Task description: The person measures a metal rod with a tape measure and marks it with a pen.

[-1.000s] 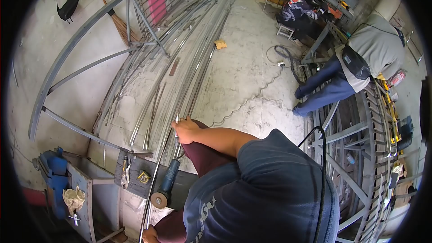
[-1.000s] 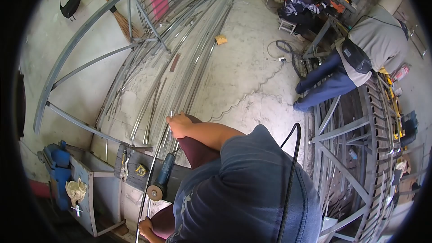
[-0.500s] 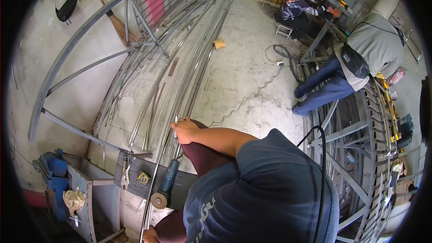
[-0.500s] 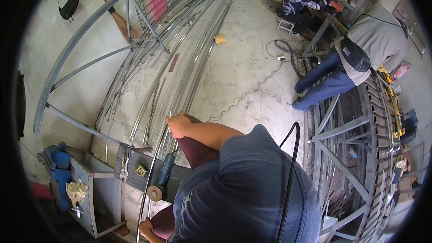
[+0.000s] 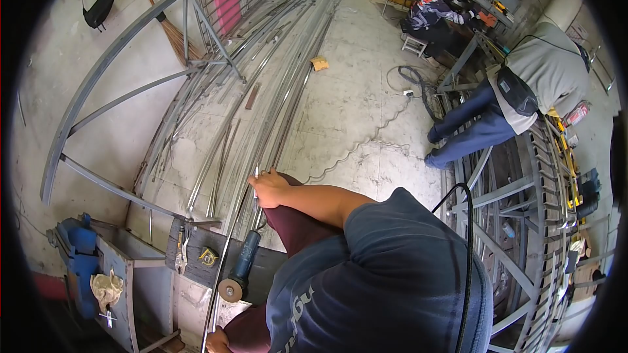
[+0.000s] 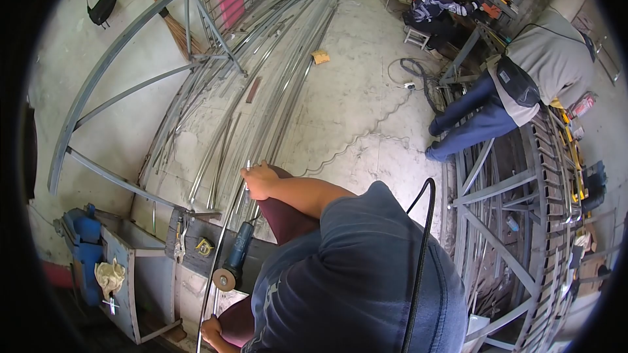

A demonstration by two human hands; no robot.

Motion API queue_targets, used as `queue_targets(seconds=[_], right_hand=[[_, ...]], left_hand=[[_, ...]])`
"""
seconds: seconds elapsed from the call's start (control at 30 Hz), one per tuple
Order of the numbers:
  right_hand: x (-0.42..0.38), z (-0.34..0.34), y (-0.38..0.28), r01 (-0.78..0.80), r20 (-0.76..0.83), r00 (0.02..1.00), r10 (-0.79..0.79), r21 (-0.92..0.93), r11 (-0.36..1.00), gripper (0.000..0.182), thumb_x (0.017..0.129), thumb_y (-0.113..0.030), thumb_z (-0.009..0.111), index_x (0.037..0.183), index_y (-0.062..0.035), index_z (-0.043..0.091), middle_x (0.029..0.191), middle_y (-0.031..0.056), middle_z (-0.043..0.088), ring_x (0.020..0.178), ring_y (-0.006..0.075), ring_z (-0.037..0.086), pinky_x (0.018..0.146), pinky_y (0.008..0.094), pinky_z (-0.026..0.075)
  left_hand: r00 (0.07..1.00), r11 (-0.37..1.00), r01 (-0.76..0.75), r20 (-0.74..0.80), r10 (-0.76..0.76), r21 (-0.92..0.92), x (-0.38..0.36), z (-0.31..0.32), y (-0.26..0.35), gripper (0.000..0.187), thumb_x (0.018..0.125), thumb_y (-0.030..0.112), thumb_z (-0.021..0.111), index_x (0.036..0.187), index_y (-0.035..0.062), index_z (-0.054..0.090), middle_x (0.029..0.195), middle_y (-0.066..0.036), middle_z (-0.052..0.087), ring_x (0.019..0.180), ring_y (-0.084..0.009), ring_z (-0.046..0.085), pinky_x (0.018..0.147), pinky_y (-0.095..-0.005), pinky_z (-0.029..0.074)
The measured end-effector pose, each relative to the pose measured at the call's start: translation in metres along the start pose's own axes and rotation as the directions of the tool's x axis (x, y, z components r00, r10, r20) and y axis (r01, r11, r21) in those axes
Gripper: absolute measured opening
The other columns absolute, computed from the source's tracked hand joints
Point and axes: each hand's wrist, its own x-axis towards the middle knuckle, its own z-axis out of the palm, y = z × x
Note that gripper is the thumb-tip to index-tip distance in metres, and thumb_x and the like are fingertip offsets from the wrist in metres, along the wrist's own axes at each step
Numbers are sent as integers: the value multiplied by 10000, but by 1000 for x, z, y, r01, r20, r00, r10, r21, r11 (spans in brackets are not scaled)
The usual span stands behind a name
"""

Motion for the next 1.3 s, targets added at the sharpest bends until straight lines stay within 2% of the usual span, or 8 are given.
queue_targets(seconds=[0.73,0.8,0.9,0.93,0.97,1.1,1.23,1.3], right_hand=[[7,12,6,22,-35,999,-22,-12,1000,644,840,-301,813,1365,-12,577,1240,216,743,1260,412,673,1117,624,444],[2,4,7,-19,3,1000,19,13,1000,586,795,-264,803,1312,-41,641,1209,252,746,1181,430,716,1077,562,534],[2,11,9,-79,-37,996,82,88,993,418,749,-205,777,1138,-52,760,1134,262,763,1109,443,735,985,533,592],[1,13,8,-13,-177,984,20,37,999,380,761,-192,770,1112,-46,760,1065,260,771,1047,450,748,947,529,606],[8,7,10,0,-34,999,2,39,999,486,866,-276,756,1303,-72,699,1156,252,777,1085,470,744,998,541,589],[11,-1,-1,-49,-32,999,44,-182,982,533,885,-364,829,1256,-49,613,1219,243,751,1233,407,695,1071,569,504],[16,5,-7,-9,-64,998,-3,-188,982,556,892,-372,851,1268,-68,575,1164,240,753,1168,417,713,1081,537,485],[20,9,-3,-18,-62,998,6,-195,981,547,886,-369,851,1263,-75,585,1162,225,761,1160,415,719,1062,540,502]], left_hand=[[1000,1000,-9,-27,9,8,9,6,-1,720,962,572,559,1267,-38,791,1360,-274,739,1287,-429,711,1112,-504,546],[996,999,26,-90,-23,28,33,39,-23,762,944,596,554,1263,-55,787,1352,-293,737,1283,-427,717,1118,-503,547],[998,999,35,43,-35,10,-15,-6,-3,781,997,616,529,1313,-62,756,1387,-299,714,1323,-437,688,1127,-520,542],[999,997,50,-17,-51,-51,-28,-15,4,771,1003,611,545,1368,-42,731,1436,-292,690,1341,-430,678,1128,-517,544],[995,993,100,-9,-101,-60,-25,-9,3,765,1000,605,564,1416,-21,707,1473,-279,673,1362,-414,667,1136,-509,540],[988,985,117,-87,-128,-123,-19,-4,4,658,1017,563,561,1325,12,746,1341,-259,748,1294,-404,704,1108,-497,551],[948,962,128,-255,-189,-240,-14,4,0,493,1065,410,594,1396,49,643,1334,-231,719,1247,-432,698,1060,-555,549],[927,976,-72,-375,-10,-203,4,15,-14,450,1071,378,605,1402,73,632,1394,-191,674,1307,-405,649,1081,-553,526]])
